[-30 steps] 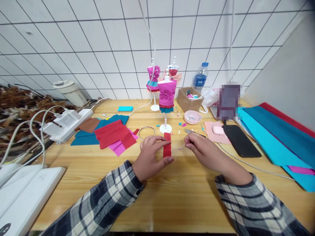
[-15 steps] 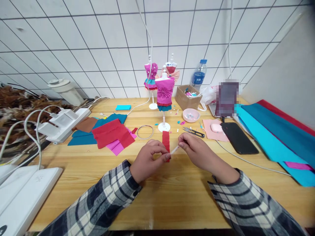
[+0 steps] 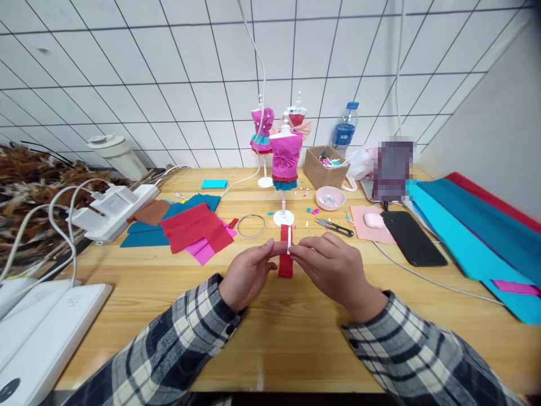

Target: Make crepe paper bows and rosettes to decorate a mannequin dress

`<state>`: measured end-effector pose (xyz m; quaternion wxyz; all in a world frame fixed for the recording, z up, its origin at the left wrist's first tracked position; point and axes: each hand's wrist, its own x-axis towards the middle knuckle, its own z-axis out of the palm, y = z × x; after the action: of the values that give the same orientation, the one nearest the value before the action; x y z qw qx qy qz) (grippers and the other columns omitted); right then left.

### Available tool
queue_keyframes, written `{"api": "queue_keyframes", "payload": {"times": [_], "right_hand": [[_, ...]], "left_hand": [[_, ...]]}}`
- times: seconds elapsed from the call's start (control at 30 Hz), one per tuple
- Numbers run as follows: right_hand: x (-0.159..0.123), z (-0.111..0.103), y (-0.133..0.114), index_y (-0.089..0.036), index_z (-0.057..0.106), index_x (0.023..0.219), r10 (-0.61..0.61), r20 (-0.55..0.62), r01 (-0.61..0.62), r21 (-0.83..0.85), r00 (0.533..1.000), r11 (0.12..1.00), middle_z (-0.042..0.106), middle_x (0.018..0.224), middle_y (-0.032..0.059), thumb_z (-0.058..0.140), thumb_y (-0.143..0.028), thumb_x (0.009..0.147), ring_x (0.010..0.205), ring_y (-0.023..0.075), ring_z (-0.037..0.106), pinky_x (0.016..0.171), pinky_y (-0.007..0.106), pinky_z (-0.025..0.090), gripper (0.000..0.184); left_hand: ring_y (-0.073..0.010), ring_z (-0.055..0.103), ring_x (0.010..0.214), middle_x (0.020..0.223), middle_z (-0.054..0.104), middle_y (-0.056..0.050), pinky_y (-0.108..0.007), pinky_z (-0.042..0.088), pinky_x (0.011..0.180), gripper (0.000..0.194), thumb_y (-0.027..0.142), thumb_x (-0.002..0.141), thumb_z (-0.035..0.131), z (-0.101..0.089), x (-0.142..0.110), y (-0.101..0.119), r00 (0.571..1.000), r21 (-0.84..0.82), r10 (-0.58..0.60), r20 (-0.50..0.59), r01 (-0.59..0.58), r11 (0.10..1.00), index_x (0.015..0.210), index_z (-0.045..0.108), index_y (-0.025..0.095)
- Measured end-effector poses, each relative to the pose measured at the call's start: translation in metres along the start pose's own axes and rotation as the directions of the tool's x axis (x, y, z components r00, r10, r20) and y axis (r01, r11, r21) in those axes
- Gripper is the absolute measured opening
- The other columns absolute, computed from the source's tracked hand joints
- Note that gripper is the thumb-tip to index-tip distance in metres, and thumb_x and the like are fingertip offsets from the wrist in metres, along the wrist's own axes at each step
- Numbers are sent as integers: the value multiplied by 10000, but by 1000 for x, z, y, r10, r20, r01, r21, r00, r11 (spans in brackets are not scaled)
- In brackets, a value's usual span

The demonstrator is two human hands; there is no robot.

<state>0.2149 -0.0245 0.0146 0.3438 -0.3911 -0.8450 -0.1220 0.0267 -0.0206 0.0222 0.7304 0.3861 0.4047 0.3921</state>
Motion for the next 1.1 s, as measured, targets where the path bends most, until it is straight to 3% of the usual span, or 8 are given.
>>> {"api": "queue_keyframes", "payload": {"times": [0.1,0.2,0.33,0.47,0.63,0.73,0.87,1.1], "right_hand": [[1,-1,-2,-259,683,946,15,-9,-15,11,1000,1000,703,896,1,594,-194,856,706,141,530,655,275,394,142],[4,2,-6,-222,673,839,207,7,-203,213,978,956,675,794,15,595,-213,833,689,139,543,642,265,410,78],[8,9,-13,-187,650,758,566,196,-573,527,801,628,581,652,-14,603,-236,798,479,87,401,457,228,348,79],[7,13,-17,-176,691,762,611,306,-639,625,730,449,594,650,-9,625,-269,784,486,86,402,459,226,345,115],[4,15,-19,-182,730,838,578,379,-627,712,723,317,710,780,41,594,-276,823,672,147,613,608,256,479,166],[3,14,-19,-200,743,888,545,293,-565,699,785,439,723,818,43,593,-241,836,714,151,640,647,261,499,164],[2,12,-19,-213,740,921,468,106,-423,632,877,649,722,820,38,580,-202,854,709,138,637,653,252,502,173],[-2,15,-15,-234,724,979,382,85,-373,486,920,790,720,882,25,559,-200,874,772,134,649,670,242,500,198]], "left_hand": [[-253,566,1037,1115,690,-118,-334,407,791,379,411,836,518,-2,-1,-1,1000,-8,3,-9,-3,1000,994,737,145],[-256,562,1076,1138,676,-104,-347,428,856,304,311,769,619,-2,-1,-2,997,106,69,25,-71,992,1009,736,166],[-220,596,1037,1104,671,-85,-333,436,923,236,258,784,651,0,1,-2,948,507,291,130,-315,802,992,745,198],[-175,649,851,908,722,-73,-280,497,796,156,251,815,632,-2,6,-6,849,687,508,146,-456,565,875,761,187],[-159,656,766,808,735,-58,-257,514,725,140,239,826,620,-8,9,-9,778,734,614,133,-494,466,795,744,183],[-168,656,740,769,730,-67,-257,519,677,139,255,795,636,-7,9,-7,790,749,608,73,-446,490,750,734,167],[-165,668,685,735,734,-55,-252,534,638,147,255,757,619,-4,9,-7,862,669,504,-50,-346,658,762,727,154],[-205,701,799,873,764,-67,-273,540,664,242,289,755,597,-3,7,-4,953,525,287,-98,-196,828,890,749,156]]}}
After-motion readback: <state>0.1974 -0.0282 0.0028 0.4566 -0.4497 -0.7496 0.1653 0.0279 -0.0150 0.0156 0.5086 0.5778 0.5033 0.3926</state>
